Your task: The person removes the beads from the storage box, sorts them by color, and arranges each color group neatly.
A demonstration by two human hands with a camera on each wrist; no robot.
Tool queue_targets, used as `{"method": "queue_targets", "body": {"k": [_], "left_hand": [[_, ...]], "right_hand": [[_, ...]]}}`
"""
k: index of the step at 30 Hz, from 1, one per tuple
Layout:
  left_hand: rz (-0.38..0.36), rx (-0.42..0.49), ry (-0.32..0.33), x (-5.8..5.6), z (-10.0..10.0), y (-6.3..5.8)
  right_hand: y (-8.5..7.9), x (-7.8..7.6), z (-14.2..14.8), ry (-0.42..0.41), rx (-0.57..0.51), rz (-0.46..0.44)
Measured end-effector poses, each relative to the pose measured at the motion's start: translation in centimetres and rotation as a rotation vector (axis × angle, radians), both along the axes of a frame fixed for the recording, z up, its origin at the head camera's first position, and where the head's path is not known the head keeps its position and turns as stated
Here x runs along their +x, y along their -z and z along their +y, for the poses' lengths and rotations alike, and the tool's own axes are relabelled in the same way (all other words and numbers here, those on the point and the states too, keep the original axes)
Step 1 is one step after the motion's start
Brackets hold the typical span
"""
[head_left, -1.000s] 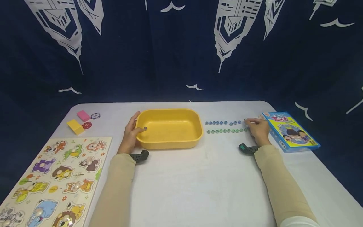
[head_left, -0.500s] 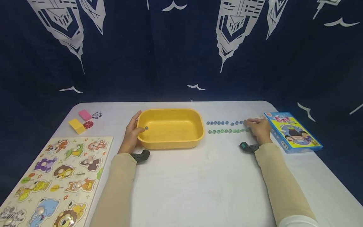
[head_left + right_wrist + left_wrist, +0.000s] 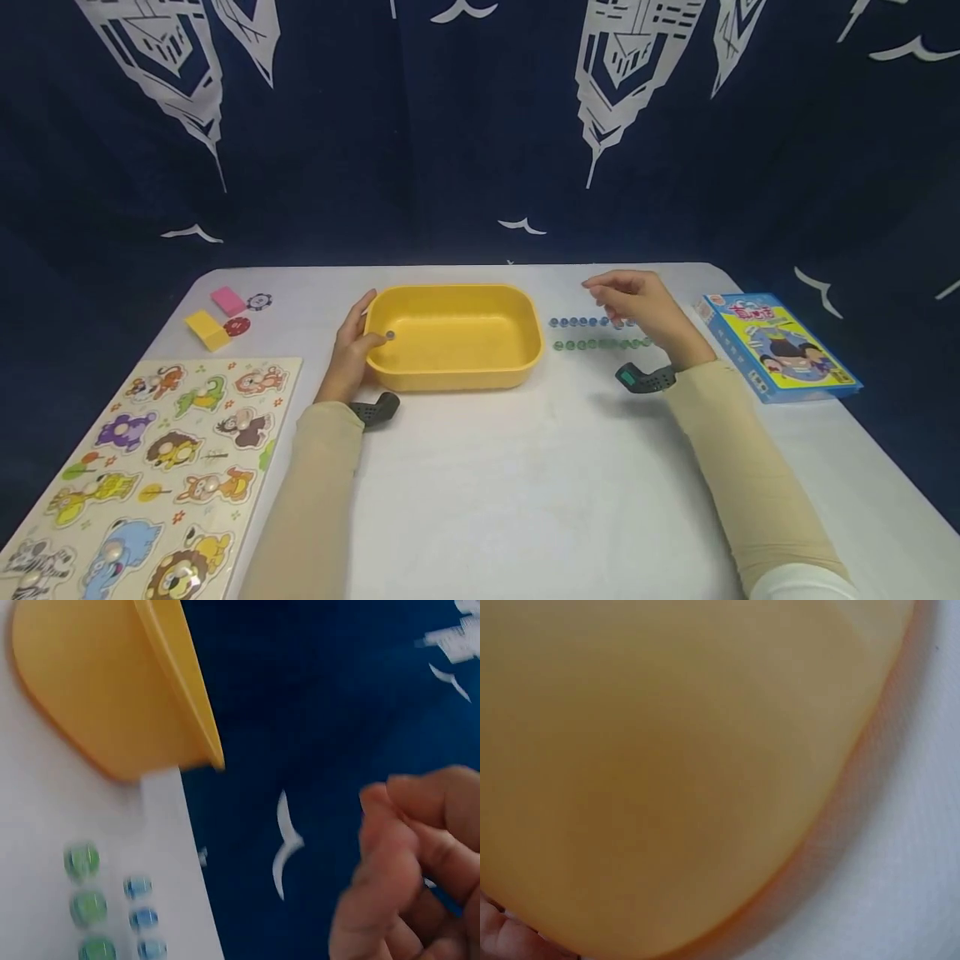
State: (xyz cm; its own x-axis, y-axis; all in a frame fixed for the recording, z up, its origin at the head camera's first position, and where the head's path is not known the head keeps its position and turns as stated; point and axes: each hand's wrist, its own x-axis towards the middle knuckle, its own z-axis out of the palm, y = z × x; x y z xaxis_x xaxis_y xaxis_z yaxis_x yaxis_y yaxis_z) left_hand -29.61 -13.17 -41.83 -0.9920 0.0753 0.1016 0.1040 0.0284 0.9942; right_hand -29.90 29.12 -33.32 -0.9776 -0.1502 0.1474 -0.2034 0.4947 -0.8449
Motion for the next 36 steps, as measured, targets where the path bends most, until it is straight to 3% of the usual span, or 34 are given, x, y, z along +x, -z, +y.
{"method": "queue_targets", "body": {"k": [5,8,13,17,22,27,32,36], "left_hand": [[0.0,-0.002,-0.002,-0.1,0.0,0.1],[0.002,-0.006,-0.004,-0.2,0.0,0.2],[0.01,-0.02,-0.01,-0.3,-0.1,0.3],[0.01,-0.019,-0.009,-0.3,-0.1,0.2],[0.017,-0.006,-0.006,-0.2,-0.1,0.2],[0.019,-0.006,-0.006,-0.2,-0.1,0.1],[0.015,-0.006,-0.008,-0.2,-0.1,0.1],[0.012,-0.019,-0.011,-0.3,-0.1,0.2]], "right_hand": [[-0.6,-0.7,-3.6,-0.321,0.048,-0.073],[-0.6,-1.1,-5.7,-0.494,0.09,-0.063],[-0.8,-1.5,-9.1,-0.703,0.325,-0.015],[-0.9,-1.5,-11.3,-0.819,0.548,-0.003],[-0.7,-1.6,-13.0,-0.884,0.769,0.035],[-0.4,-1.8,-13.8,-0.852,0.905,0.002],[0.1,-2.0,-14.1,-0.825,0.96,-0.018],[0.2,-2.1,-14.3,-0.861,0.933,-0.048]]}}
